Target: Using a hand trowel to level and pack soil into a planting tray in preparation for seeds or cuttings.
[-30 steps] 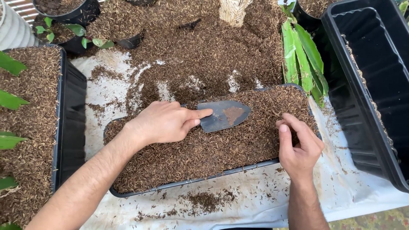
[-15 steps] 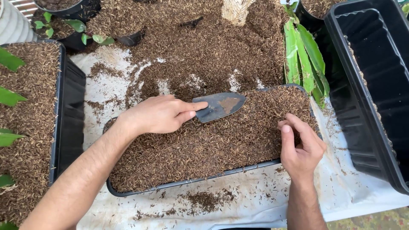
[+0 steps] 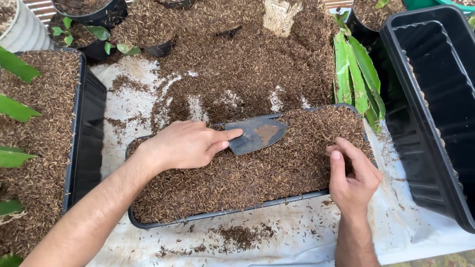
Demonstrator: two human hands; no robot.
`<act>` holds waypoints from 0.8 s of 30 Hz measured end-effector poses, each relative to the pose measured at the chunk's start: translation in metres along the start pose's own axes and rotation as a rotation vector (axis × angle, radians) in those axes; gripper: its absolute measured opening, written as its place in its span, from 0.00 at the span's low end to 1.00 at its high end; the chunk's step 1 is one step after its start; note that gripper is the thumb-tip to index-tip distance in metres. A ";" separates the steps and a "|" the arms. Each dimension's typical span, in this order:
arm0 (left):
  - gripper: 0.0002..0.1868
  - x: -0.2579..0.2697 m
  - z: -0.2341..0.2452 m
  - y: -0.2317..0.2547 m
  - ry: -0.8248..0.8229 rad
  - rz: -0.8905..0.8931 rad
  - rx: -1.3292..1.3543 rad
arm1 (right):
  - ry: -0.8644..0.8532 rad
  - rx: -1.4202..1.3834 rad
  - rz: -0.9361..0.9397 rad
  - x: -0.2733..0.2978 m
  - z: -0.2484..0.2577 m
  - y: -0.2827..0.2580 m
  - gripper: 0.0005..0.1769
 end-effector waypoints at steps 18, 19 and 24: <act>0.24 0.019 -0.011 -0.016 0.052 0.083 -0.005 | -0.007 -0.011 0.000 -0.001 0.001 -0.002 0.10; 0.24 0.018 -0.010 -0.016 0.053 0.087 -0.005 | -0.007 -0.014 0.001 0.000 0.000 0.000 0.10; 0.24 0.022 -0.010 -0.015 0.071 0.062 -0.034 | -0.007 -0.016 0.012 0.000 0.000 -0.001 0.10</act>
Point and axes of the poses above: each hand's wrist, its own x-axis away from the middle knuckle, its own z-axis out of the back of the hand, y = z × x, the point moved 6 cm from there along -x, towards the middle knuckle, and after that the axes turned 3 degrees about -y, right-handed, at the moved point
